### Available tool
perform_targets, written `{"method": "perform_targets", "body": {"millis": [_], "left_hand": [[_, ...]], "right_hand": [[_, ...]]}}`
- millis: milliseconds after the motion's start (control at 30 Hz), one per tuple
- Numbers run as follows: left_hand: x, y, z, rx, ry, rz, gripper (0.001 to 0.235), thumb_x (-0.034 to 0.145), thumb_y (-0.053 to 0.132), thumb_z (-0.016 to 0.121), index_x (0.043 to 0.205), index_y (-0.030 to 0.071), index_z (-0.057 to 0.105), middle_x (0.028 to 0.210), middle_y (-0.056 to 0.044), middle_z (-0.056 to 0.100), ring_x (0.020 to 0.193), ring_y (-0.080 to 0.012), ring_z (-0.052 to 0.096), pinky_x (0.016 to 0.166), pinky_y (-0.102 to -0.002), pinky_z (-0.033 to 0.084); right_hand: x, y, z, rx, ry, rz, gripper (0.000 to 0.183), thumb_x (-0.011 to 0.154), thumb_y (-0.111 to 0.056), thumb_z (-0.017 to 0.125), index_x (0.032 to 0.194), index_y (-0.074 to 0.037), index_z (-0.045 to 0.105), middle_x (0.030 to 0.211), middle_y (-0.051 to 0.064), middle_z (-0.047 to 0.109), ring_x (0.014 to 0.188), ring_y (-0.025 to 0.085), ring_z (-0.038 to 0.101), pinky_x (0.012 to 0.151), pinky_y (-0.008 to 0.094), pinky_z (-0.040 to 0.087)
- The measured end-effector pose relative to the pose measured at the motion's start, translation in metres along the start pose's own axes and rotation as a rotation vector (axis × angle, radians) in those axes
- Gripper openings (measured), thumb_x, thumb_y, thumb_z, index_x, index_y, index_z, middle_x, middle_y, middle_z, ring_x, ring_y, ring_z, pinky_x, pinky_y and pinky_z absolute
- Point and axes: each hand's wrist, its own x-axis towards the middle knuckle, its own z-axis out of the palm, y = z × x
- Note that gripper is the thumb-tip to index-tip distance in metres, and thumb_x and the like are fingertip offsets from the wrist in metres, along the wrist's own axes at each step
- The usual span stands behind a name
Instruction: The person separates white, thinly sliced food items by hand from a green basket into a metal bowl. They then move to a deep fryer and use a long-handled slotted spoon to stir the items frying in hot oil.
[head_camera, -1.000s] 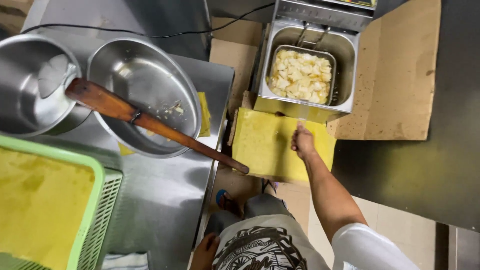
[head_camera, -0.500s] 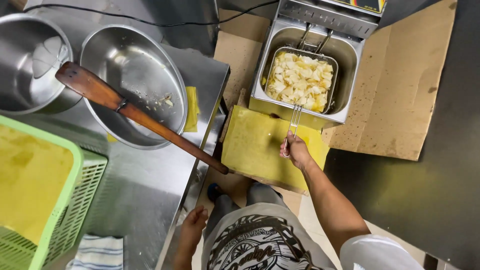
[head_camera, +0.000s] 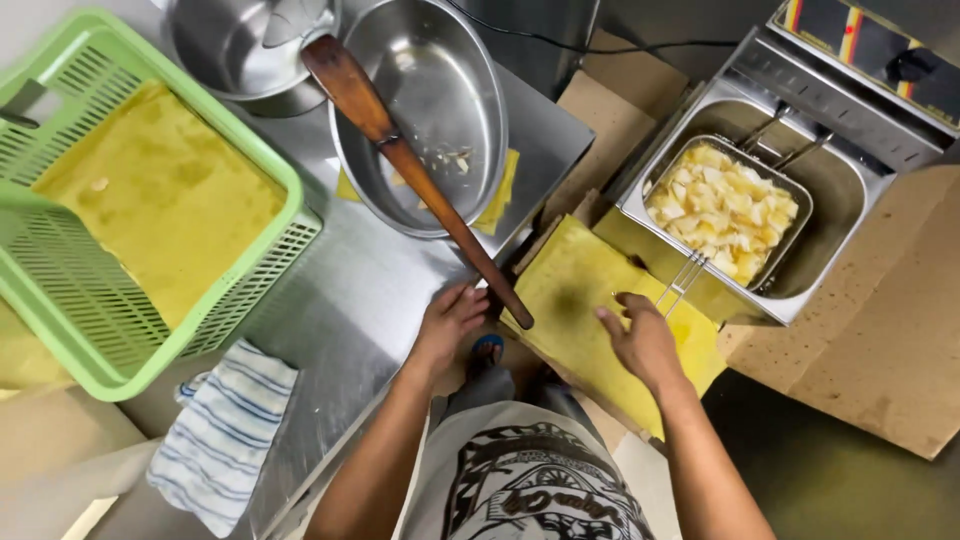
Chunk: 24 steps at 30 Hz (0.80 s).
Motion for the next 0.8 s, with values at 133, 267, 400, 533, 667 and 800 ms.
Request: {"method": "perform_targets", "body": {"millis": [133,267,400,533,667,800], "left_hand": [[0.049,0.003,0.008,-0.163,-0.078,-0.049,0.078,0.098,0.029,0.074,0.154,-0.007,0.035,0.132,-0.020,0.053,0.119,-0.0297,0.056,0.109,-0.050,0.050],[0.078,-0.003,0.009,-0.249,-0.156,-0.070,0.067,0.086,0.024,0.088,0.135,0.000,0.049,0.097,-0.003,0.052,0.080,-0.0140,0.053,0.073,-0.035,0.055],[0.083,0.013,0.011,-0.079,-0.200,0.108,0.033,0.076,0.021,0.094,0.096,0.010,0.070,0.080,-0.002,0.067,0.070,-0.0131,0.062,0.059,-0.025,0.050],[0.062,0.033,0.006,-0.067,-0.389,0.115,0.039,0.086,0.031,0.088,0.106,0.003,0.069,0.090,-0.009,0.069,0.082,-0.0182,0.065,0.069,-0.034,0.059],[0.023,0.073,0.025,0.323,-0.530,0.413,0.061,0.083,0.024,0.087,0.134,0.002,0.063,0.116,-0.014,0.068,0.112,-0.0241,0.063,0.099,-0.037,0.052],[-0.013,0.038,0.077,0.511,-0.707,0.570,0.060,0.075,0.019,0.085,0.127,-0.001,0.063,0.129,-0.024,0.061,0.130,-0.0420,0.055,0.114,-0.047,0.041]], "right_hand": [[-0.009,-0.104,0.010,0.056,0.011,-0.289,0.062,0.096,-0.035,0.068,0.140,0.006,0.056,0.130,0.032,0.063,0.120,0.050,0.063,0.105,0.059,0.050],[0.007,-0.169,0.047,-0.030,-0.173,-0.296,0.095,0.090,-0.031,0.074,0.159,0.006,0.021,0.142,0.036,0.050,0.133,0.051,0.052,0.114,0.059,0.043],[0.016,-0.185,0.059,0.024,-0.105,-0.083,0.066,0.096,-0.034,0.061,0.155,-0.012,0.040,0.118,0.021,0.072,0.114,0.040,0.069,0.096,0.056,0.054],[-0.016,-0.172,0.046,0.229,-0.042,-0.094,0.062,0.096,-0.026,0.062,0.154,-0.013,0.043,0.111,0.024,0.075,0.108,0.045,0.070,0.088,0.058,0.054],[-0.061,-0.139,0.057,0.544,0.077,-0.161,0.064,0.091,-0.014,0.069,0.152,-0.016,0.050,0.069,0.013,0.069,0.067,0.022,0.062,0.065,0.034,0.052],[-0.095,-0.107,0.041,0.451,0.249,-0.117,0.046,0.083,-0.006,0.071,0.129,-0.008,0.063,0.091,0.025,0.077,0.086,0.041,0.075,0.077,0.054,0.059]]}}
